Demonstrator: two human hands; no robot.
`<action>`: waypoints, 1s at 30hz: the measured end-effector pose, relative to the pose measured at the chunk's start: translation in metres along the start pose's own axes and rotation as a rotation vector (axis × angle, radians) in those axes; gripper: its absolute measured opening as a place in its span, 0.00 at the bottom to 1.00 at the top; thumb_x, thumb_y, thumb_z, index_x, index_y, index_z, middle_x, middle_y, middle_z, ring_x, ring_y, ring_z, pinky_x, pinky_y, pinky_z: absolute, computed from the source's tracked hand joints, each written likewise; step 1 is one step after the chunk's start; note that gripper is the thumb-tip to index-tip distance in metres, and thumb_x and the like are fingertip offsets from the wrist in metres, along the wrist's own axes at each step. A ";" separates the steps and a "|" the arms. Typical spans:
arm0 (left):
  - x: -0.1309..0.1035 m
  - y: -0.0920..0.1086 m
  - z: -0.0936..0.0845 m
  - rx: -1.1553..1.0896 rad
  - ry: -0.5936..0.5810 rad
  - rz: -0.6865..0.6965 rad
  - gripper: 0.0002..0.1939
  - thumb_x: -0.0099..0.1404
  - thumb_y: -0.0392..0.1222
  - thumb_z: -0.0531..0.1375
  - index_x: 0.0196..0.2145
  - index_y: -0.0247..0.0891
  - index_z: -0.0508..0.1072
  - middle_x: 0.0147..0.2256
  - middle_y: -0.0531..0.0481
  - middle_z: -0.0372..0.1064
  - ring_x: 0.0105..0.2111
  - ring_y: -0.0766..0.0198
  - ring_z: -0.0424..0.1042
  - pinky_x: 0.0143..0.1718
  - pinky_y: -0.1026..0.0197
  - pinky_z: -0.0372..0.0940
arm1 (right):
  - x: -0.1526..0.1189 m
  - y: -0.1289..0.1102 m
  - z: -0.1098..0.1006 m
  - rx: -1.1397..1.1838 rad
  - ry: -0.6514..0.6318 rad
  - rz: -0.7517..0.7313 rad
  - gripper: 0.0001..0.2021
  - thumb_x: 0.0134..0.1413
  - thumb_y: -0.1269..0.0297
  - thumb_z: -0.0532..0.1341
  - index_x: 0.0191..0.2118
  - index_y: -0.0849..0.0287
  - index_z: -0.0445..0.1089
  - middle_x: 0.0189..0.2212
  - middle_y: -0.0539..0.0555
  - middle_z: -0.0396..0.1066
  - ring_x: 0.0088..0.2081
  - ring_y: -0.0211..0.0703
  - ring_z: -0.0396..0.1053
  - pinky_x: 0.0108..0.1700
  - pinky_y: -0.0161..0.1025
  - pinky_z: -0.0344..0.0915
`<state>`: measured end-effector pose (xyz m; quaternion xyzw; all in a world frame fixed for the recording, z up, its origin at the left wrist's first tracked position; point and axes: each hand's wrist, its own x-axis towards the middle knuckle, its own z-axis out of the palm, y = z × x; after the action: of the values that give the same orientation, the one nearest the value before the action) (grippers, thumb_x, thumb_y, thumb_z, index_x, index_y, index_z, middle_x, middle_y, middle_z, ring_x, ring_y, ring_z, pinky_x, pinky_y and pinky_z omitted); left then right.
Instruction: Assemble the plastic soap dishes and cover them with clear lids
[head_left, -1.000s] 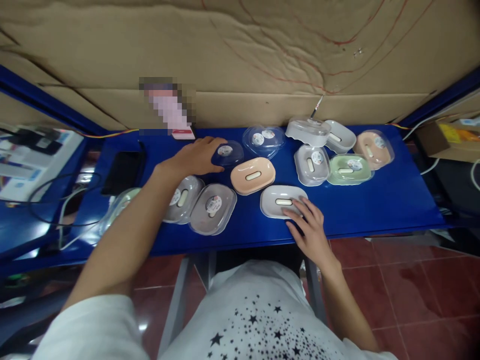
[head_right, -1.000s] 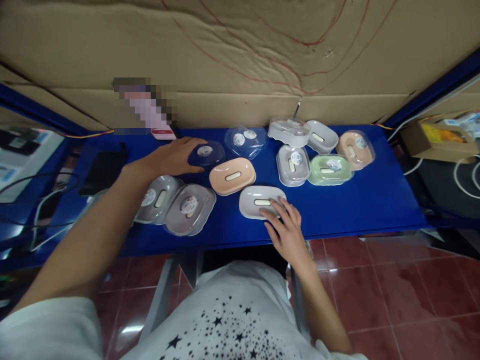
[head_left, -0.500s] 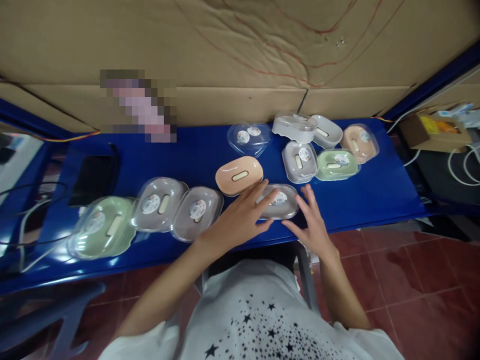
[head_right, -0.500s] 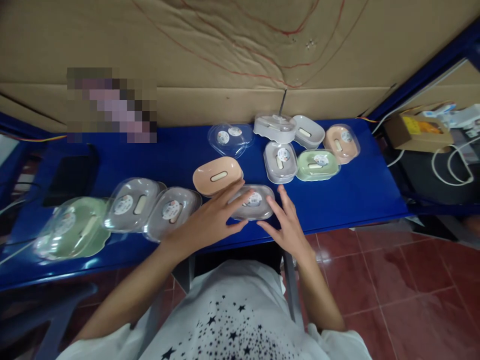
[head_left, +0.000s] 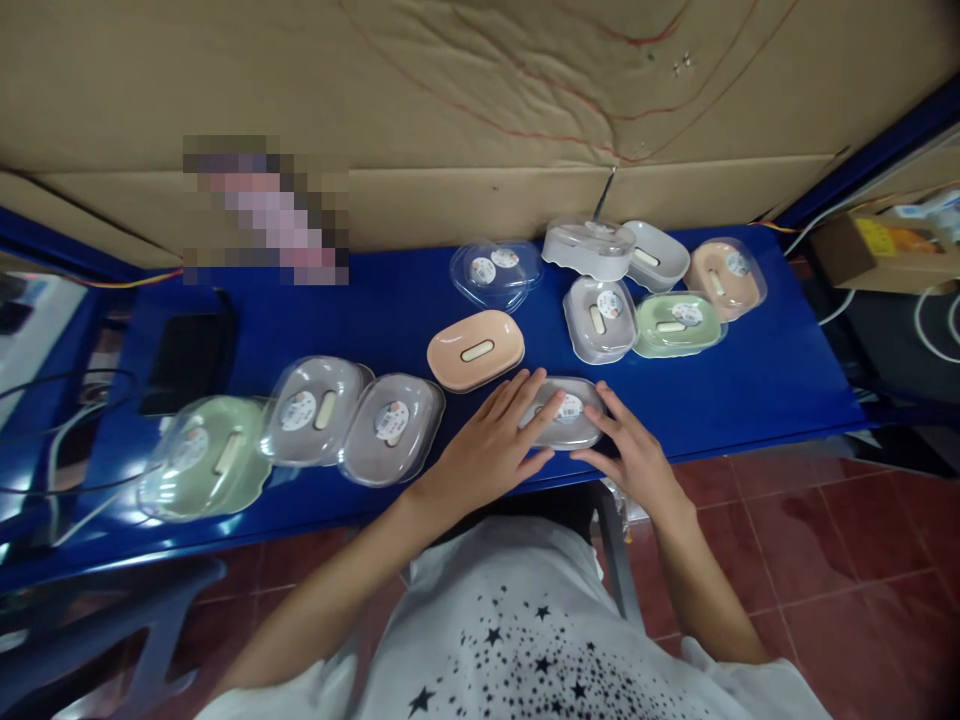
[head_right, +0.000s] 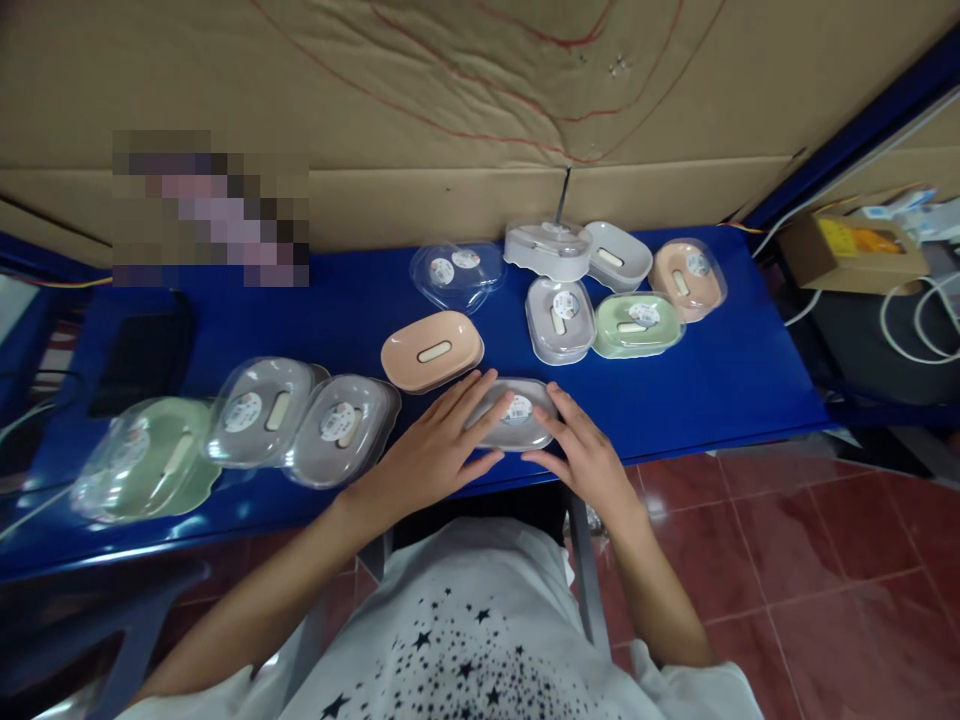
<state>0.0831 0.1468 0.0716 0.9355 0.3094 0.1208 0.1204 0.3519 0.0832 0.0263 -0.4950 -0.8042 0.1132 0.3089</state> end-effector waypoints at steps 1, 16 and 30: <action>0.000 0.001 0.003 0.009 0.009 0.001 0.36 0.80 0.47 0.59 0.77 0.36 0.51 0.77 0.28 0.45 0.78 0.39 0.47 0.75 0.38 0.56 | -0.002 0.001 0.001 -0.023 0.004 -0.006 0.44 0.66 0.57 0.70 0.79 0.40 0.48 0.78 0.57 0.53 0.74 0.60 0.60 0.69 0.62 0.72; -0.003 0.010 0.021 0.088 0.072 -0.012 0.40 0.77 0.53 0.62 0.77 0.37 0.51 0.76 0.26 0.48 0.76 0.35 0.52 0.72 0.35 0.59 | -0.008 0.019 -0.011 -0.198 -0.088 -0.060 0.31 0.65 0.47 0.70 0.70 0.48 0.67 0.71 0.60 0.66 0.68 0.58 0.71 0.63 0.54 0.78; 0.019 -0.050 -0.051 0.226 -0.033 -0.544 0.39 0.72 0.42 0.67 0.75 0.38 0.57 0.76 0.25 0.45 0.76 0.31 0.49 0.72 0.32 0.54 | 0.054 -0.011 -0.019 -0.230 -0.285 -0.161 0.32 0.72 0.53 0.64 0.76 0.46 0.57 0.73 0.57 0.63 0.76 0.61 0.55 0.72 0.64 0.66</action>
<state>0.0548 0.2053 0.1073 0.8275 0.5583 0.0338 0.0484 0.3387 0.1224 0.0676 -0.4401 -0.8844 0.0645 0.1417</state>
